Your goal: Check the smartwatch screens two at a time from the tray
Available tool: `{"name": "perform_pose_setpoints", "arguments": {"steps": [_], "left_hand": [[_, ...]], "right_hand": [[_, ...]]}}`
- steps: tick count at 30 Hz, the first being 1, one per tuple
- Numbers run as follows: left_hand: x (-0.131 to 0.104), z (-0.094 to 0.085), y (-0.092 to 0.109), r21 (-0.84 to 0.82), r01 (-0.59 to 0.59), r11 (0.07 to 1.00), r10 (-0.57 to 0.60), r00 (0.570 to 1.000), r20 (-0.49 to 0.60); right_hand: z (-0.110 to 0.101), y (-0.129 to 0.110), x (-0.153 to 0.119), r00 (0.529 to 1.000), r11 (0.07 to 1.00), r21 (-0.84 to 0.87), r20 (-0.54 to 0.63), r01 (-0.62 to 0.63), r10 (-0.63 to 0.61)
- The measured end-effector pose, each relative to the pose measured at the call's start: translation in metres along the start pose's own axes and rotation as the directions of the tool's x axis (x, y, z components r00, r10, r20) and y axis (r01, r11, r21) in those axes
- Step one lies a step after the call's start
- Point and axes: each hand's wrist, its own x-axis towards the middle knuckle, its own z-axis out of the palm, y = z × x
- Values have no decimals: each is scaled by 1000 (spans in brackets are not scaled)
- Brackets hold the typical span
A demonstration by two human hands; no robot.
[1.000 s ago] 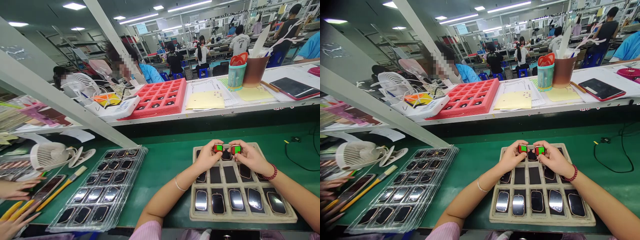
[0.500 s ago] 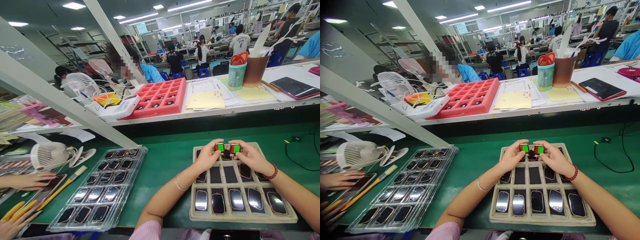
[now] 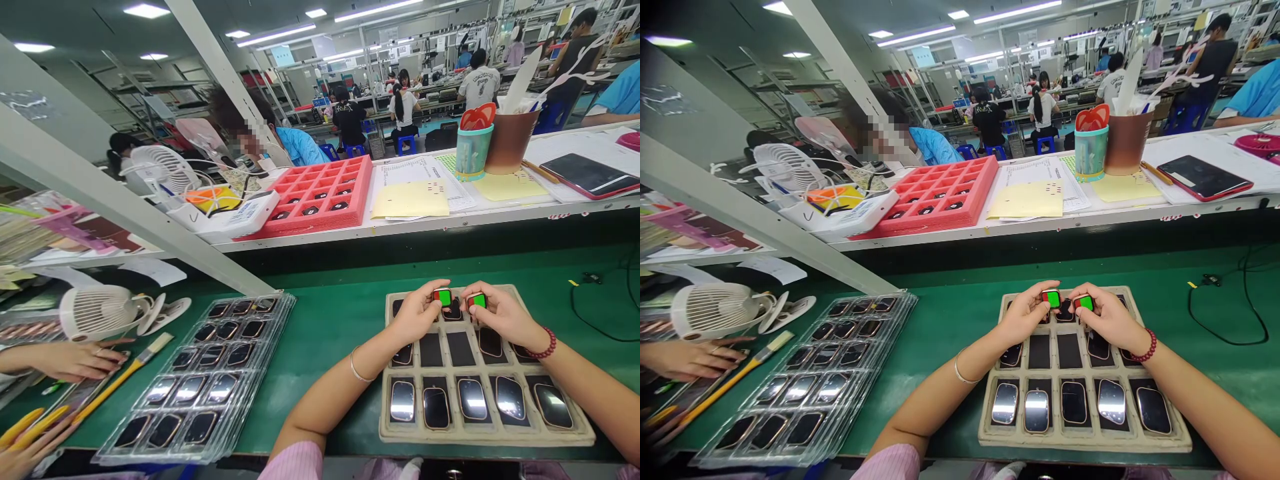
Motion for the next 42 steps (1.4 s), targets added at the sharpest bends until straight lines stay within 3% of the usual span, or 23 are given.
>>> {"name": "perform_pose_setpoints", "arguments": {"steps": [12, 22, 28, 42], "left_hand": [[-1, -2, 8, 49, 12, 999, -11, 1000, -20], [1, 1, -1, -58, -19, 998, 19, 1000, -10], [3, 1, -3, -19, -15, 1000, 15, 999, -42], [4, 0, 1, -19, 3, 1000, -4, 998, -62]], "right_hand": [[-4, -5, -2, 1000, 1000, 8, 5, 1, -1], [-3, 1, 0, 1000, 1000, 21, -12, 12, -12], [-2, 7, 2, 998, 999, -39, -65, -2, 0], [-1, 6, 2, 999, 999, -27, 24, 45, -44]]}}
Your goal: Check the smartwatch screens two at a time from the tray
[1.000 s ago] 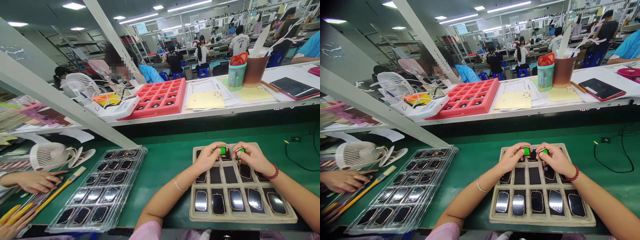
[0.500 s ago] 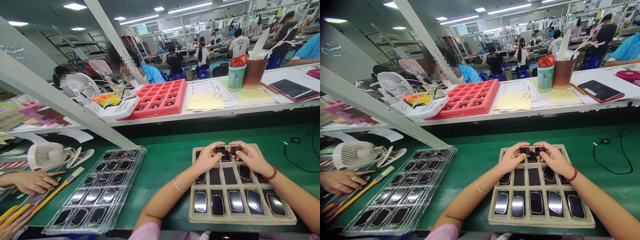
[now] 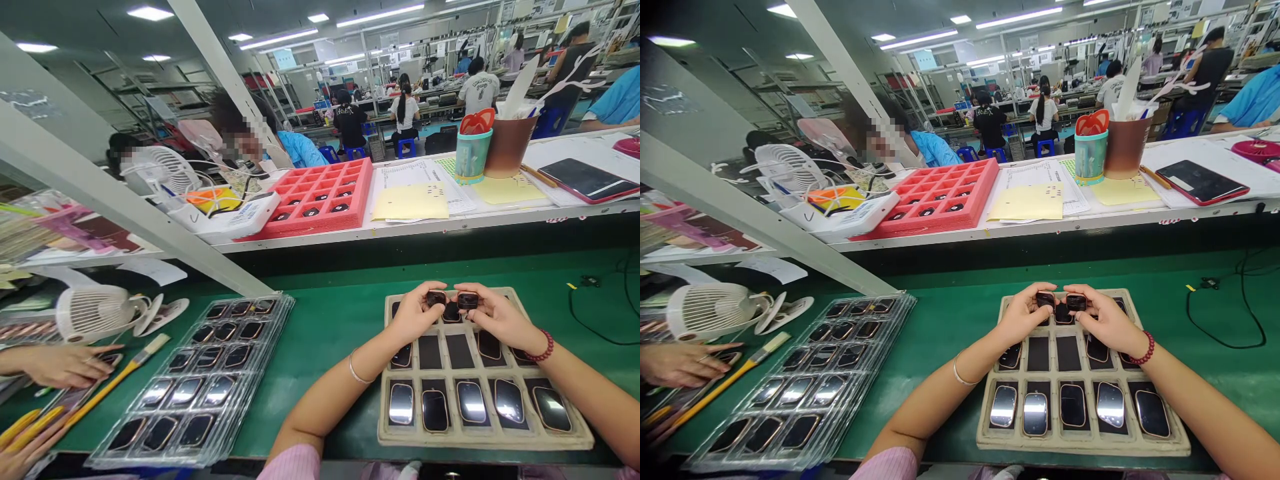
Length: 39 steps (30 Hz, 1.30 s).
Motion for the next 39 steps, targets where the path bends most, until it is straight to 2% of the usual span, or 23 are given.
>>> {"name": "perform_pose_setpoints", "arguments": {"steps": [6, 13, 18, 21, 25, 27, 29, 31, 33, 37, 39], "left_hand": [[0, 0, 0, 16, 5, 1000, -5, 1000, -3], [-1, 0, 4, -61, 15, 998, -14, 1000, 15], [0, -1, 4, -252, 57, 966, -40, 996, 74], [4, -5, 3, -399, 146, 905, -82, 981, 174], [10, -13, 0, -532, 289, 796, -166, 949, 267], [14, -17, -2, -560, 389, 731, -236, 915, 327], [17, -20, -4, -567, 452, 688, -282, 887, 365], [18, -21, -5, -573, 460, 678, -287, 884, 370], [17, -20, -4, -567, 424, 706, -267, 901, 341], [11, -11, 0, -463, 251, 850, -188, 966, 179], [7, -7, 2, -381, 171, 909, -134, 983, 122]], "right_hand": [[0, 0, 0, 1000, 1000, -15, 1, -2, 2], [1, 1, 0, 1000, 1000, 6, -5, -26, 26], [-3, -3, 2, 992, 974, 213, -75, -80, 98], [-9, -6, 3, 976, 911, 374, -51, -176, 210], [-19, -3, 5, 938, 739, 586, 123, -331, 323], [-23, 0, 7, 909, 673, 620, 186, -402, 372], [-25, 1, 8, 889, 646, 622, 206, -441, 409], [-25, 1, 8, 887, 648, 616, 213, -447, 409], [-23, -1, 7, 906, 684, 601, 200, -414, 373], [-15, -4, 5, 959, 833, 480, 81, -275, 270], [-9, -5, 4, 977, 902, 381, 24, -203, 210]]}}
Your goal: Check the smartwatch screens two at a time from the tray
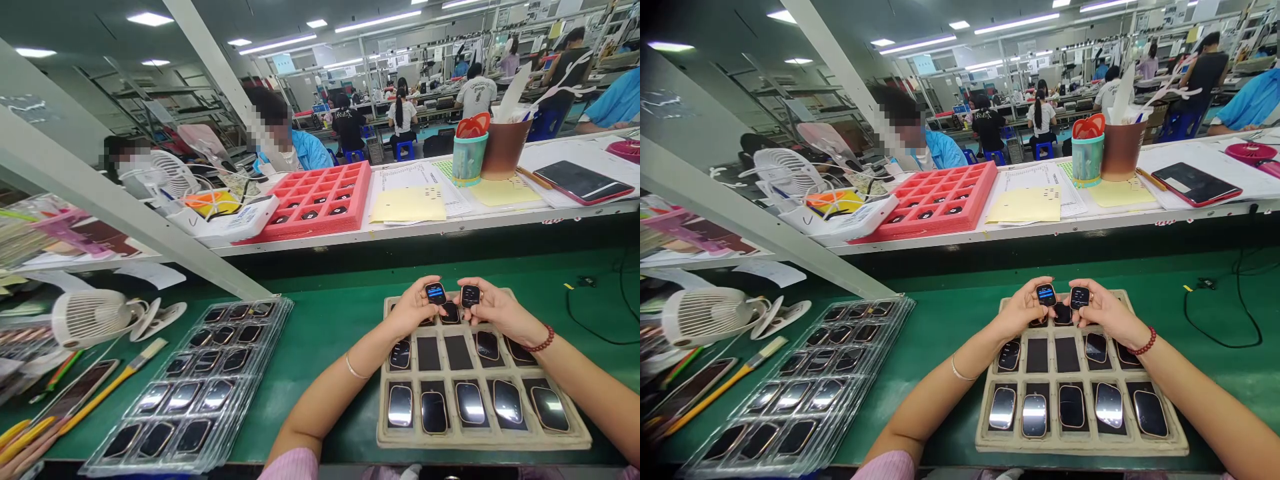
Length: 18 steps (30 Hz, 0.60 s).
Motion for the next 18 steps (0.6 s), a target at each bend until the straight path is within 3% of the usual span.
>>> {"name": "perform_pose_setpoints", "arguments": {"steps": [7, 18], "left_hand": [[-6, 6, -1, 216, -89, 972, 89, 996, 12], [-7, 6, -4, 258, -86, 962, 84, 996, 17]], "right_hand": [[10, 8, -1, 981, 930, -327, -38, 167, -189], [9, 10, -2, 977, 871, -455, -11, 184, -212]]}}
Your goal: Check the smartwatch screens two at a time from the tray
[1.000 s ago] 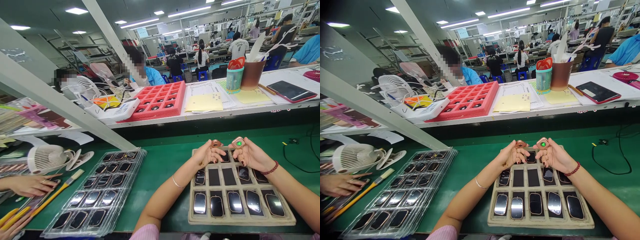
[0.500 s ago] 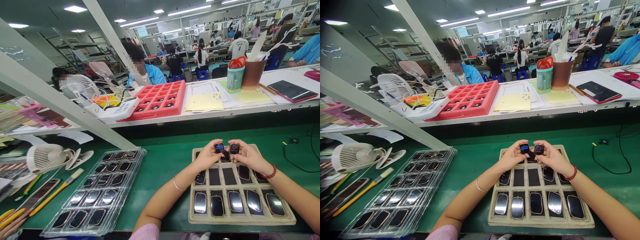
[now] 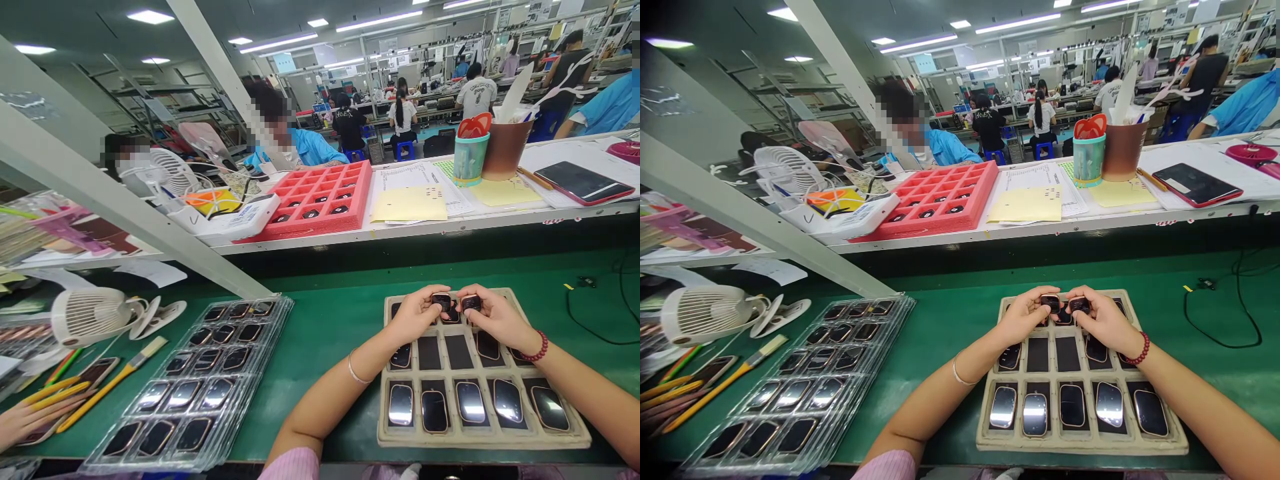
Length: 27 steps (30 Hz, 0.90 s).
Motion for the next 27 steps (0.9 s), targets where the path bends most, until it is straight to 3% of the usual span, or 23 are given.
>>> {"name": "perform_pose_setpoints", "arguments": {"steps": [27], "left_hand": [[1, 3, -1, -14, 4, 1000, -4, 1000, 1]], "right_hand": [[0, -5, 1, 1000, 995, -96, -4, 12, -13]]}}
